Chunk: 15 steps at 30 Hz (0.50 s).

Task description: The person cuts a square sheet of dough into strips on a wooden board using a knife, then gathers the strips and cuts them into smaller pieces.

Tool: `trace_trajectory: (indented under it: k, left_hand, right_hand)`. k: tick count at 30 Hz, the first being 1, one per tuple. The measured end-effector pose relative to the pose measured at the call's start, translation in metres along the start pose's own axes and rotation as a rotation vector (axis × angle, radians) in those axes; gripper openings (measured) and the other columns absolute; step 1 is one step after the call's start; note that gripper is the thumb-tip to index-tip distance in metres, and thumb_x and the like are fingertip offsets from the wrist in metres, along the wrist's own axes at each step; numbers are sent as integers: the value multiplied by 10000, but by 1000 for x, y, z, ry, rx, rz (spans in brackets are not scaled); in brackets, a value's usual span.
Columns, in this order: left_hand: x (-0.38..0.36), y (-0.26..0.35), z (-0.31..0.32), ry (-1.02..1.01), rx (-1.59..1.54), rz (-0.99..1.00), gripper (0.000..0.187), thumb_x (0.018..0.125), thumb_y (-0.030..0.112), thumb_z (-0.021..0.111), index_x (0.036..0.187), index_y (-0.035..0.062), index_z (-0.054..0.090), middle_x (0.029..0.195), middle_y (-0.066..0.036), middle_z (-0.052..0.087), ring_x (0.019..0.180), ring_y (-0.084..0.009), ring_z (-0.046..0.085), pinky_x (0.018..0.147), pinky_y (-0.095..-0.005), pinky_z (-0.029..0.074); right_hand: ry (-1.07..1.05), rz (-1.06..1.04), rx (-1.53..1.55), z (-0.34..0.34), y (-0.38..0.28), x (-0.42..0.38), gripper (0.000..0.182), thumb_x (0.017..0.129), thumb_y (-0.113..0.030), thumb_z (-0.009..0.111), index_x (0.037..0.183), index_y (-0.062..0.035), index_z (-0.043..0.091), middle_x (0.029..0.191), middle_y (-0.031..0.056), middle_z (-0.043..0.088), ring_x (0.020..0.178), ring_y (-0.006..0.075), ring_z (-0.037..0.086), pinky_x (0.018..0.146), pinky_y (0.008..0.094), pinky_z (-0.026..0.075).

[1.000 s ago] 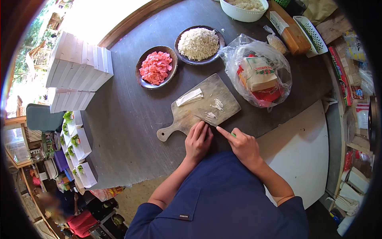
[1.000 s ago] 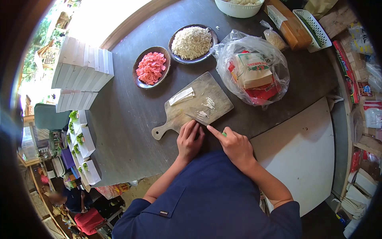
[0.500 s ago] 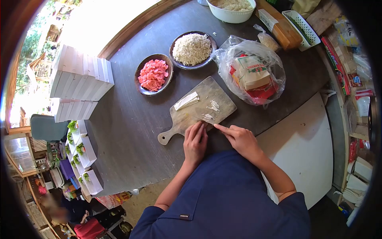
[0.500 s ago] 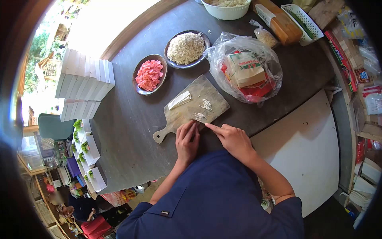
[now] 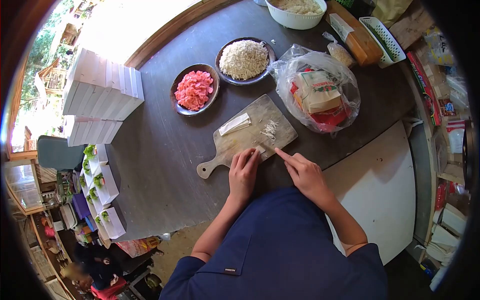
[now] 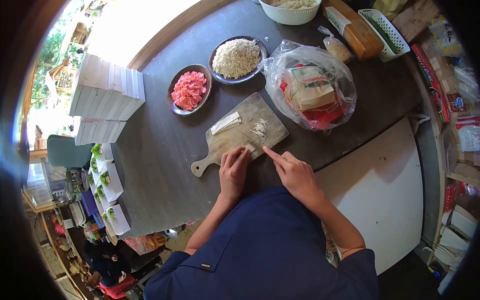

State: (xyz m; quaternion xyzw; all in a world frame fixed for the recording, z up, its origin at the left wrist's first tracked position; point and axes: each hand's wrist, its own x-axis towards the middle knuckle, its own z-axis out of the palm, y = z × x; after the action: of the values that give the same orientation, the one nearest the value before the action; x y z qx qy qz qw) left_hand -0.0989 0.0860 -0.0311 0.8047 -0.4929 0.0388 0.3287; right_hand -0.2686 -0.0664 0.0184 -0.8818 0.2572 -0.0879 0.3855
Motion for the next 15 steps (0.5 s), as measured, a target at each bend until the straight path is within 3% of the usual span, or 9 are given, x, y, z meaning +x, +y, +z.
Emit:
trace_trajectory:
  k: [8,15]
  left_hand:
    - [11,9,10,-43,-15,-5,347,913,11,786,1255,62,758,1221,-82,692,1075,-306,692,901,-432,598]
    - [15,7,5,-129,39,59,431,869,-23,737,1298,13,708,1260,-126,662,1130,-316,678,958,-422,587]
  right_hand:
    - [-56,64,126,-1,3,-11,606,1044,-71,596,1622,-244,541,1024,149,620,904,383,685,825,509,566]
    - [-92,52,143,-2,-2,-13,616,1033,-57,603,1620,-234,542,1026,151,610,910,383,684,829,507,567]
